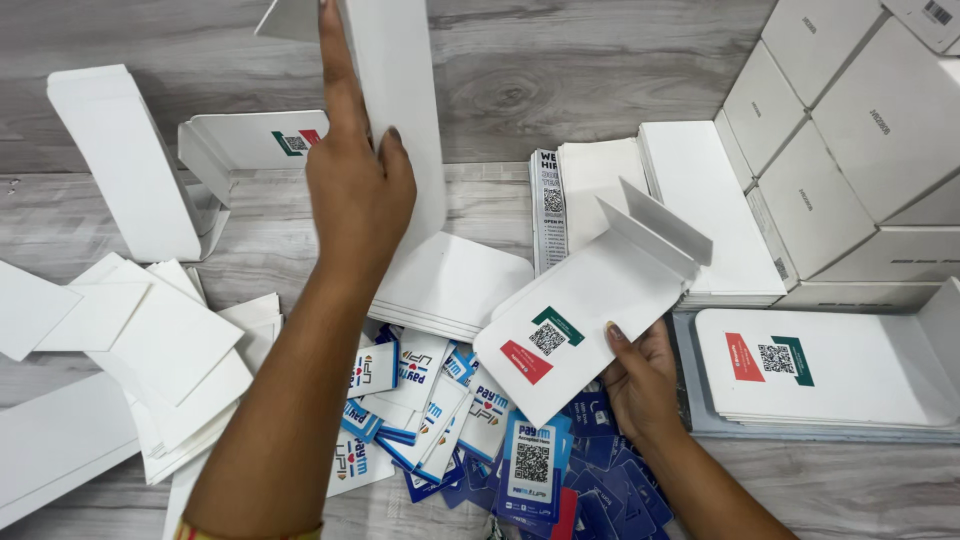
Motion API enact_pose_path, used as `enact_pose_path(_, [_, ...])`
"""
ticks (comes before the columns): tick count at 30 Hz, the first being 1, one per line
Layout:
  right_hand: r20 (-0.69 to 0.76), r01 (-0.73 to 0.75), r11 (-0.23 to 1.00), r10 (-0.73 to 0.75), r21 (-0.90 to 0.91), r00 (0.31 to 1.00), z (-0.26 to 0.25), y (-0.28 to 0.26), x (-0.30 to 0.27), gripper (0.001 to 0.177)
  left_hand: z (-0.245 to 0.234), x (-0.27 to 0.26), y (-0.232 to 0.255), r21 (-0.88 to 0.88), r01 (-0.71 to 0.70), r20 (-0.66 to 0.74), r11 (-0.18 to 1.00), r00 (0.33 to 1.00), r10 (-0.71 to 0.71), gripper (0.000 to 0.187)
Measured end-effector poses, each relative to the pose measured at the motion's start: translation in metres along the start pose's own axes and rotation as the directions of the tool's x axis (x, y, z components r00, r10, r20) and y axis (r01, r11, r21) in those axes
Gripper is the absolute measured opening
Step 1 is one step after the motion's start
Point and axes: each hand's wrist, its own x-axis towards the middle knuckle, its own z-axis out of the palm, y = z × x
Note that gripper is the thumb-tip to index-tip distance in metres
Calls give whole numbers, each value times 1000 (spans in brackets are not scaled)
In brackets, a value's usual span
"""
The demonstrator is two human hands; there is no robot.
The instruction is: The person sorts through a pile of small cards with QR codes and white paper sheets on a floor surface. They pick up cards, flip them, and place them into separate stacks, occasionally moving white sheets aside.
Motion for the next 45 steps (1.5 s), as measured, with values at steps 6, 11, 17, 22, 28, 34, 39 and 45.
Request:
enact_pose_path(6, [-14,29,999,-29,-14,999,13,-3,-6,47,-43,-76,62,420,-192,519,887,853,-61,82])
enact_pose_path(11, [22,16,999,-17,29,1000,14,7,-17,57,10,-131,95,282,-461,594,841,773,225,55])
enact_pose_path(17, [-19,-59,992,61,110,998,-3,12,-13,50,60,-153,105,111,-404,655,908,717,238,48])
enact_pose_path(22, [65,-89,986,81,141,995,-15,15,-5,40,62,-142,79,-155,-40,726,987,673,141,31])
enact_pose_path(28, [42,-143,981,138,130,989,-10,17,-6,41,32,-122,49,172,-38,445,984,895,-43,74])
enact_pose_path(34, [136,-141,988,132,57,982,-9,4,-4,46,19,-105,56,-116,505,685,855,664,-299,61])
enact_pose_path(39, [-203,84,994,-69,66,977,-11,-23,2,48,-23,-86,46,125,219,709,968,662,-242,56])
enact_pose_path(45, [51,205,905,-200,-374,978,11,-44,-3,60,-43,-96,41,98,-278,702,956,700,132,49])
